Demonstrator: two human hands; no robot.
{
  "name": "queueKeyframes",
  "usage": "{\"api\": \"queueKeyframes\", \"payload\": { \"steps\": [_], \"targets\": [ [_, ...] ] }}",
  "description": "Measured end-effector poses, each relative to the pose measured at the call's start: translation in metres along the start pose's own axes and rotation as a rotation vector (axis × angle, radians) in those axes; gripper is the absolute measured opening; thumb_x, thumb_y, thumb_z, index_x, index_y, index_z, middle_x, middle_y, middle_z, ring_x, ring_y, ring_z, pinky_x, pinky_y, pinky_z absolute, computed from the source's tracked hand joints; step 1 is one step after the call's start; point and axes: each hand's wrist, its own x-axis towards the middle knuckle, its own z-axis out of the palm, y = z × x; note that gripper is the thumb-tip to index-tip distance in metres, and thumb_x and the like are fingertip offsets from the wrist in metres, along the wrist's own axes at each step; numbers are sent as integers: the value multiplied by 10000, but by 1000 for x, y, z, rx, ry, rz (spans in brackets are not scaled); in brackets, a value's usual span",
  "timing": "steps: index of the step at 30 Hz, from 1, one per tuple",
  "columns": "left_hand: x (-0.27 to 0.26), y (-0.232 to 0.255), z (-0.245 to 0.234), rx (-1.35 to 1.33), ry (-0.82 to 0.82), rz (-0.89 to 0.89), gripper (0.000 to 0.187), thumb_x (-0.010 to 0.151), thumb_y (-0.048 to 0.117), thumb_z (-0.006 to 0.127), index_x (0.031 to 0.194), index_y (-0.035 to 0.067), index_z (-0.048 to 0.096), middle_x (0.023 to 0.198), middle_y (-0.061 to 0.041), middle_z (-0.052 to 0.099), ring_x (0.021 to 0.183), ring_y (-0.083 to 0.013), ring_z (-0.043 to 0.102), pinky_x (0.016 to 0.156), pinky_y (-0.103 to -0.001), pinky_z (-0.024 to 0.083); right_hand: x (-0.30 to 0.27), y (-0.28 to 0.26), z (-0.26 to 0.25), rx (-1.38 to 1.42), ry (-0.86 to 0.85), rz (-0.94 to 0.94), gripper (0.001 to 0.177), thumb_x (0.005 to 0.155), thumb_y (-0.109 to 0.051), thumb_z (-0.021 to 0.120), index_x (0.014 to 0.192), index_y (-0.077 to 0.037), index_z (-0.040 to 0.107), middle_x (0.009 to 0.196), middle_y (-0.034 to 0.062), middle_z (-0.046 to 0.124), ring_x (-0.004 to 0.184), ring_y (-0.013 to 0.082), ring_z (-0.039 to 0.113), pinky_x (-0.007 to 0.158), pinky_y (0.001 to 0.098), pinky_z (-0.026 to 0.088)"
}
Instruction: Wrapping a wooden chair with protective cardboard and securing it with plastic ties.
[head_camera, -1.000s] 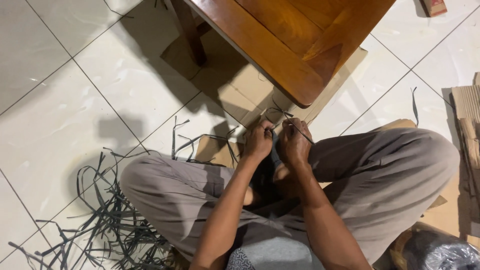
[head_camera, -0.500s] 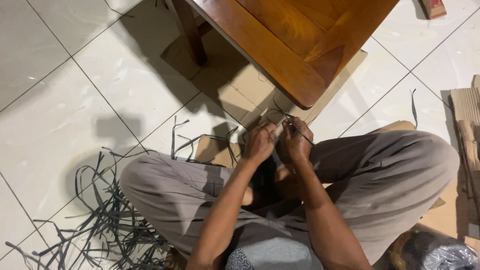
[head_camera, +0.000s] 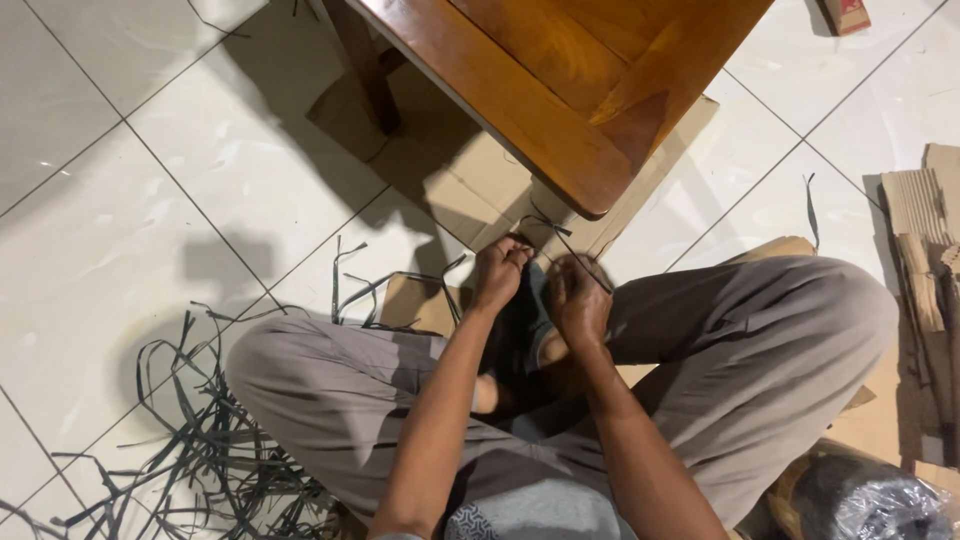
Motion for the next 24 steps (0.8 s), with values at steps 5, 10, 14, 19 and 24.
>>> {"api": "queueKeyframes", "payload": {
  "steps": [5,10,14,19,24],
  "targets": [
    [-21,39,-14,163,-2,23,247,946,183,524,974,172,770,970,-47,778,1055,-325,709,910,-468,548,21,23,12,-32,75,-103,93,974,-284,678,997,-195,664,817,110,632,791,393,691,698,509,561],
    [-35,47,-13,210,8,80,230,927,138,527,910,197,749,933,-57,780,1037,-354,719,907,-496,557,24,15,14,41,98,-135,102,1029,-305,653,1032,-203,650,789,73,585,752,366,676,660,471,546],
    [-34,16,6,46,46,64,174,931,124,599,977,151,764,903,-97,773,894,-285,744,817,-401,578,14,21,18,140,22,63,128,985,-299,707,1028,-178,710,862,145,697,886,400,705,756,506,551],
    [-48,8,14,-330,65,8,220,960,174,698,1117,23,731,893,-140,743,814,-193,688,786,-366,573,0,12,26,330,-9,332,34,905,-311,744,932,-296,760,830,6,749,866,217,727,782,377,546],
    [-53,10,19,-349,83,-77,339,934,292,810,1134,24,754,1037,-183,762,1008,-257,727,881,-421,573,-5,8,30,528,-40,423,148,895,-127,697,990,-194,789,867,80,765,833,187,708,735,352,550]
  ]
}}
